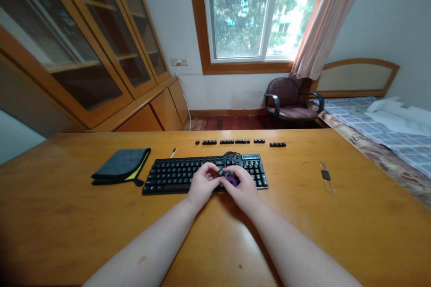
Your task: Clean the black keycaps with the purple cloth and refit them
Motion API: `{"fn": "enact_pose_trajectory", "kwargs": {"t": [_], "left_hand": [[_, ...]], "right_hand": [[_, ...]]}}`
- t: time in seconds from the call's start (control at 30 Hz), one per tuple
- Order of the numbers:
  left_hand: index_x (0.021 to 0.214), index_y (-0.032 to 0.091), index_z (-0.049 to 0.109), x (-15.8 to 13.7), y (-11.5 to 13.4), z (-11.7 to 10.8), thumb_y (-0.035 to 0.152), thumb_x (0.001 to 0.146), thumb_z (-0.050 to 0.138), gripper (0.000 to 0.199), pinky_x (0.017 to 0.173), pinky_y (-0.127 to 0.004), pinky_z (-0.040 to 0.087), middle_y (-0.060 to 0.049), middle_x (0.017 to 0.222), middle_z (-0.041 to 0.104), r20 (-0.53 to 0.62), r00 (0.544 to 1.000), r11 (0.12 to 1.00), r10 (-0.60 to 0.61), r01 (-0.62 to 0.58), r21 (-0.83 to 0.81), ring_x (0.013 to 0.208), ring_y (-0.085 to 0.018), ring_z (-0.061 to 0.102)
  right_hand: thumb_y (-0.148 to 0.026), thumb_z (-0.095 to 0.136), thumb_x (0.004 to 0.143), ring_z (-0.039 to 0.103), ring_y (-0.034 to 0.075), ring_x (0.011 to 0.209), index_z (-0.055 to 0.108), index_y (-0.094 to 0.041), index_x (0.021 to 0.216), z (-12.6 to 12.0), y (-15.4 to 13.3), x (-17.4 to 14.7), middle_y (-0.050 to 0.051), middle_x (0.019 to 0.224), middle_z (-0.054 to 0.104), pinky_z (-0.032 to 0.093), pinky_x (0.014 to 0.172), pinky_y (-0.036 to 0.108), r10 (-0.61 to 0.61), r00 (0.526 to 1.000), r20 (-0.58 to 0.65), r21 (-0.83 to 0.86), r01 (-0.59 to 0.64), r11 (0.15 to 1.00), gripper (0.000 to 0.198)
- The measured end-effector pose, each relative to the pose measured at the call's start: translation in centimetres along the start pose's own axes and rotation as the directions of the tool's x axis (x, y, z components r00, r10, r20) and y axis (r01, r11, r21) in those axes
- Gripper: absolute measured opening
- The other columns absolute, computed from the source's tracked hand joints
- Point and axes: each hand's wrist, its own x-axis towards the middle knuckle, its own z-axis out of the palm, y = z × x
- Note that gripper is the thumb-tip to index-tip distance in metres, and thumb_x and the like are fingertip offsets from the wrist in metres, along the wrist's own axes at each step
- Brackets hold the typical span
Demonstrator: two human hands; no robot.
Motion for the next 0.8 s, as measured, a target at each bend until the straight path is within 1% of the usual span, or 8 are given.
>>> {"fn": "enact_pose_trajectory", "kwargs": {"t": [0.07, 0.13, 0.23, 0.3, 0.43, 0.53, 0.7, 0.8], "left_hand": [[0.073, 0.016, 0.052, -0.1, 0.0, 0.0, 0.007, 0.058, 0.066, 0.023, 0.064, -0.02, 0.048, 0.004, 0.068, 0.054, 0.013, 1.0, 1.0, 0.019, -0.019, 0.024, 0.065, -0.009, 0.056], [0.075, 0.016, 0.053, -0.2, -0.1, 0.1, 0.007, 0.059, 0.066, 0.021, 0.069, -0.022, 0.049, 0.002, 0.072, 0.057, 0.049, 0.999, 0.999, 0.023, -0.025, 0.026, 0.07, -0.01, 0.059], [0.082, 0.016, 0.057, -0.2, -0.2, 0.1, 0.012, 0.065, 0.065, 0.019, 0.077, -0.026, 0.05, -0.002, 0.082, 0.06, 0.104, 0.995, 1.0, 0.009, -0.01, 0.01, 0.079, -0.013, 0.061], [0.085, 0.016, 0.059, -0.2, -0.2, 0.1, 0.016, 0.069, 0.063, 0.017, 0.079, -0.028, 0.05, -0.004, 0.086, 0.062, 0.107, 0.994, 1.0, 0.013, -0.015, 0.021, 0.082, -0.014, 0.062], [0.081, 0.016, 0.063, -0.1, -0.3, -0.2, 0.02, 0.071, 0.063, 0.011, 0.078, -0.029, 0.05, -0.004, 0.083, 0.063, 0.048, 0.995, 0.985, 0.086, -0.092, 0.148, 0.08, -0.015, 0.062], [0.077, 0.017, 0.063, -0.1, -0.3, -0.5, 0.022, 0.072, 0.063, 0.007, 0.074, -0.029, 0.05, -0.003, 0.08, 0.063, 0.022, 0.987, 0.954, 0.159, -0.159, 0.256, 0.077, -0.016, 0.061], [0.077, 0.019, 0.064, -0.2, -0.4, -0.7, 0.021, 0.074, 0.06, 0.006, 0.073, -0.029, 0.05, -0.003, 0.08, 0.063, 0.068, 0.97, 0.904, 0.234, -0.243, 0.352, 0.078, -0.016, 0.06], [0.079, 0.02, 0.064, -0.3, -0.1, -0.7, 0.021, 0.077, 0.056, 0.008, 0.075, -0.029, 0.049, -0.004, 0.081, 0.064, 0.109, 0.962, 0.872, 0.251, -0.273, 0.406, 0.08, -0.016, 0.06]], "right_hand": [[-0.027, 0.062, 0.073, 0.06, 0.019, 0.085, 0.062, -0.022, 0.089, 0.1, 0.2, 0.0, 0.004, 0.09, 0.065, 0.047, 0.078, 0.033, 0.004, 1.0, -0.004, 0.004, -0.004, 1.0, 0.016], [-0.026, 0.062, 0.072, 0.061, 0.019, 0.084, 0.063, -0.022, 0.086, 0.0, 0.3, 0.0, 0.004, 0.088, 0.066, 0.048, 0.078, 0.033, 0.024, 0.999, -0.029, -0.001, -0.024, 1.0, 0.014], [-0.027, 0.063, 0.072, 0.061, 0.019, 0.082, 0.065, -0.021, 0.084, -0.2, 0.5, 0.2, 0.004, 0.085, 0.067, 0.048, 0.077, 0.033, 0.061, 0.996, -0.071, -0.01, -0.061, 0.998, 0.014], [-0.029, 0.061, 0.073, 0.062, 0.02, 0.083, 0.066, -0.021, 0.085, -0.4, 0.7, 0.3, 0.005, 0.086, 0.068, 0.048, 0.078, 0.035, 0.075, 0.994, -0.08, -0.009, -0.076, 0.997, 0.015], [-0.031, 0.058, 0.076, 0.062, 0.021, 0.087, 0.067, -0.022, 0.091, -0.5, 0.9, 0.5, 0.006, 0.092, 0.069, 0.047, 0.082, 0.037, 0.081, 0.996, -0.037, 0.006, -0.081, 0.997, 0.02], [-0.033, 0.06, 0.074, 0.063, 0.022, 0.086, 0.067, -0.022, 0.094, -0.5, 1.0, 0.6, 0.006, 0.094, 0.069, 0.048, 0.082, 0.038, 0.11, 0.994, 0.013, 0.024, -0.11, 0.994, 0.024], [-0.036, 0.063, 0.071, 0.062, 0.021, 0.084, 0.067, -0.02, 0.086, -0.4, 1.3, 0.8, 0.005, 0.087, 0.068, 0.048, 0.079, 0.037, 0.145, 0.989, 0.021, 0.06, -0.146, 0.987, 0.022], [-0.034, 0.062, 0.072, 0.062, 0.02, 0.084, 0.066, -0.02, 0.088, -0.4, 1.6, 0.9, 0.005, 0.088, 0.068, 0.048, 0.079, 0.035, 0.148, 0.989, 0.03, 0.049, -0.15, 0.988, 0.021]]}}
